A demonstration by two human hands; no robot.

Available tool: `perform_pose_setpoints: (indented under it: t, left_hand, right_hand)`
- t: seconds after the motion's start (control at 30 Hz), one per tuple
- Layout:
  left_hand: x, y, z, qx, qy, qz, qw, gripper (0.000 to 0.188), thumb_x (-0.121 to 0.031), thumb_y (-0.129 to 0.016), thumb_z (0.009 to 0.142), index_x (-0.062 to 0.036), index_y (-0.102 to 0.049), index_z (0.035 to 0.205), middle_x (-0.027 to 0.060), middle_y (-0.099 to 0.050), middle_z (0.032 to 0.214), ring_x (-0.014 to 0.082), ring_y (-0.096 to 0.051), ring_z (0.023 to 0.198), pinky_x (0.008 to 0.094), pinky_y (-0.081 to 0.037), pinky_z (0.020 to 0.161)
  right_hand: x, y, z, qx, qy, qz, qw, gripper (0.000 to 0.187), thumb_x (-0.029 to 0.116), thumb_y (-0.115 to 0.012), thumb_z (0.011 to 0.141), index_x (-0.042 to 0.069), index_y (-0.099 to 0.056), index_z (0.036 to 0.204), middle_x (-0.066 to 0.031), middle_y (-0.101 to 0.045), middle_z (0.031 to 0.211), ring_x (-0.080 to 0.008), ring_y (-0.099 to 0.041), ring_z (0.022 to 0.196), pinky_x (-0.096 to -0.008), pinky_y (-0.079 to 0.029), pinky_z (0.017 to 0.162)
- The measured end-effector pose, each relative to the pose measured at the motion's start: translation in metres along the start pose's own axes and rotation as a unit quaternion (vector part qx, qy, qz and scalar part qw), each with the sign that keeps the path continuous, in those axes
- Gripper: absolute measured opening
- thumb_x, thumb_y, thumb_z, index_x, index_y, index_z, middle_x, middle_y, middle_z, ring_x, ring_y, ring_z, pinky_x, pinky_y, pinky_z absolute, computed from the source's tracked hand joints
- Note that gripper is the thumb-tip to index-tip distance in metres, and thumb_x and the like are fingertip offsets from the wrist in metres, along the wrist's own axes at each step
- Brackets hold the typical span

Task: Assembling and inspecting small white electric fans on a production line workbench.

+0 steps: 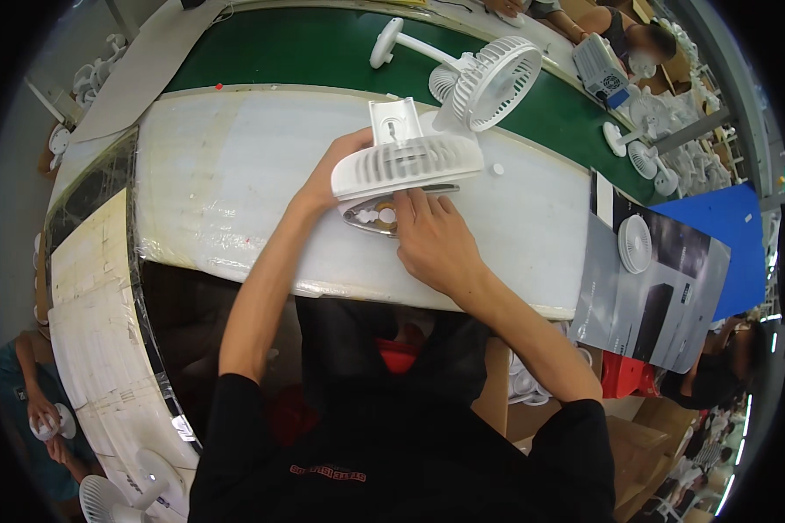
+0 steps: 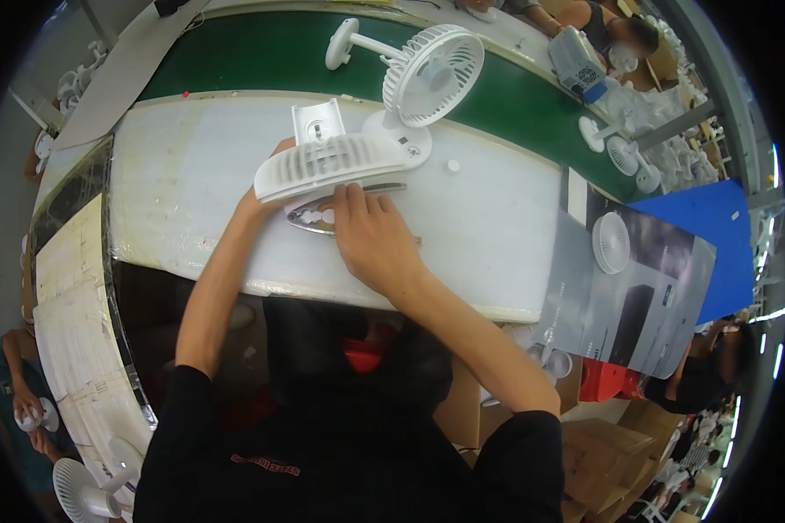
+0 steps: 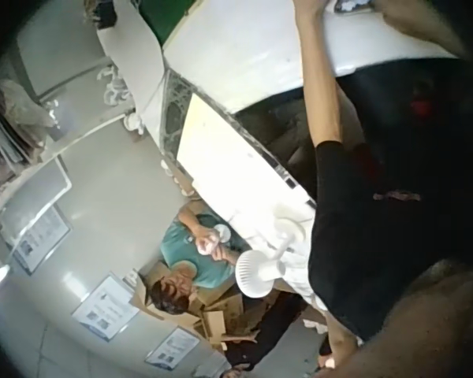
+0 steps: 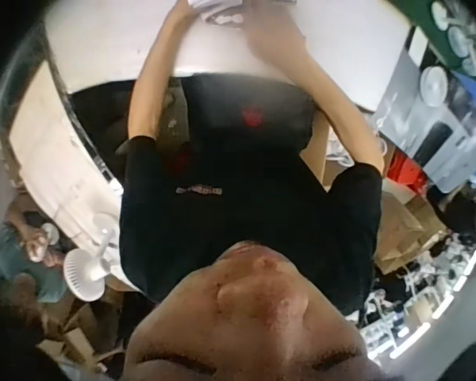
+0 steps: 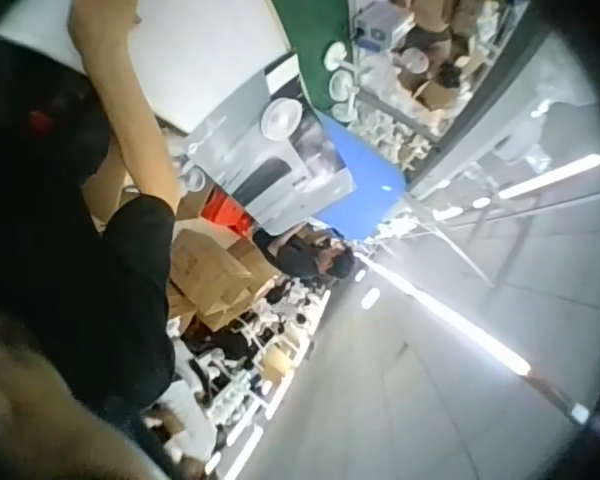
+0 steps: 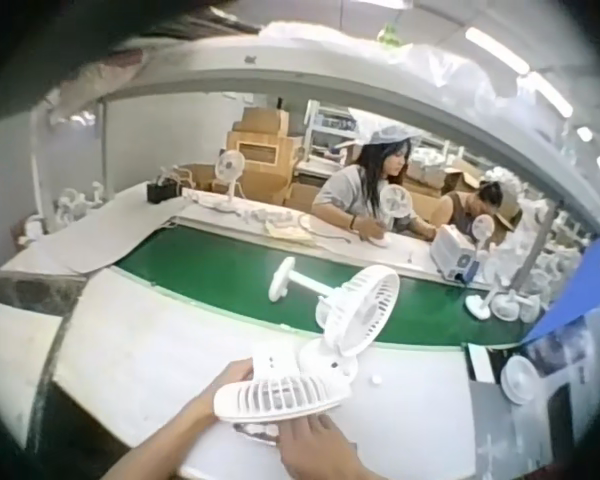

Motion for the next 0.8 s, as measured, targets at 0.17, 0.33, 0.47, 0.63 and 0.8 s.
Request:
perform_pose_setpoints:
  t: [0.17, 0.33, 0.47, 0.63, 0.8]
  left_hand:
    - [-0.007, -0.004, 0.011, 0.021, -0.120, 0.096, 0.988, 0.036, -0.017, -0.077, 0.083, 0.0011, -0.069, 0.114, 0.0119, -0.074, 0.107, 0.0148, -0.065, 0.093, 0.0312, -0.052, 0.087]
    - [0.003, 0.001, 0.007, -0.014, -0.057, 0.104, 0.993, 0.032, -0.020, -0.074, 0.087, 0.0014, -0.071, 0.110, 0.0109, -0.075, 0.101, 0.0134, -0.065, 0.091, 0.0310, -0.053, 0.085]
    - [0.021, -0.014, 0.008, 0.023, 0.040, -0.002, 0.999, 0.035, -0.028, -0.075, 0.090, -0.0014, -0.073, 0.113, 0.0088, -0.076, 0.102, 0.0139, -0.067, 0.092, 0.0320, -0.053, 0.084]
    - [0.021, -0.013, 0.008, 0.009, 0.052, 0.038, 0.998, 0.034, -0.030, -0.076, 0.088, -0.0025, -0.074, 0.109, 0.0090, -0.076, 0.099, 0.0148, -0.068, 0.090, 0.0321, -0.053, 0.082]
    - [0.021, -0.010, 0.008, -0.018, 0.058, 0.082, 0.995, 0.033, -0.031, -0.078, 0.086, -0.0024, -0.074, 0.102, 0.0118, -0.077, 0.095, 0.0167, -0.070, 0.088, 0.0333, -0.053, 0.081]
  right_hand:
    - [-0.011, 0.002, 0.007, -0.063, 0.035, -0.058, 0.996, 0.042, 0.006, -0.059, 0.081, -0.007, -0.058, 0.122, -0.0219, -0.059, 0.111, -0.0363, -0.057, 0.101, -0.0473, -0.046, 0.092]
    - [-0.028, -0.014, 0.015, 0.027, -0.005, -0.001, 1.000, 0.038, 0.011, -0.060, 0.084, -0.005, -0.061, 0.119, -0.0210, -0.060, 0.110, -0.0386, -0.055, 0.109, -0.0481, -0.042, 0.099]
    - [-0.028, -0.015, 0.015, 0.031, 0.006, -0.028, 0.999, 0.042, 0.008, -0.062, 0.080, -0.003, -0.062, 0.120, -0.0243, -0.061, 0.117, -0.0413, -0.054, 0.116, -0.0498, -0.041, 0.102]
    - [-0.038, -0.028, 0.011, 0.073, -0.053, 0.018, 0.996, 0.059, 0.006, -0.069, 0.067, -0.002, -0.061, 0.124, -0.0237, -0.058, 0.129, -0.0426, -0.052, 0.125, -0.0553, -0.040, 0.107]
    - [-0.029, -0.021, 0.017, -0.003, -0.003, 0.004, 1.000, 0.041, 0.007, -0.064, 0.077, -0.004, -0.064, 0.117, -0.0255, -0.062, 0.120, -0.0435, -0.055, 0.116, -0.0510, -0.041, 0.103]
Point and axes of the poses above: each hand's wrist, its own z-axis towards the middle knuckle, its own y-axis out of the back of the hand, x = y × z, the point moved 9 cm from there along z, towards the middle knuckle
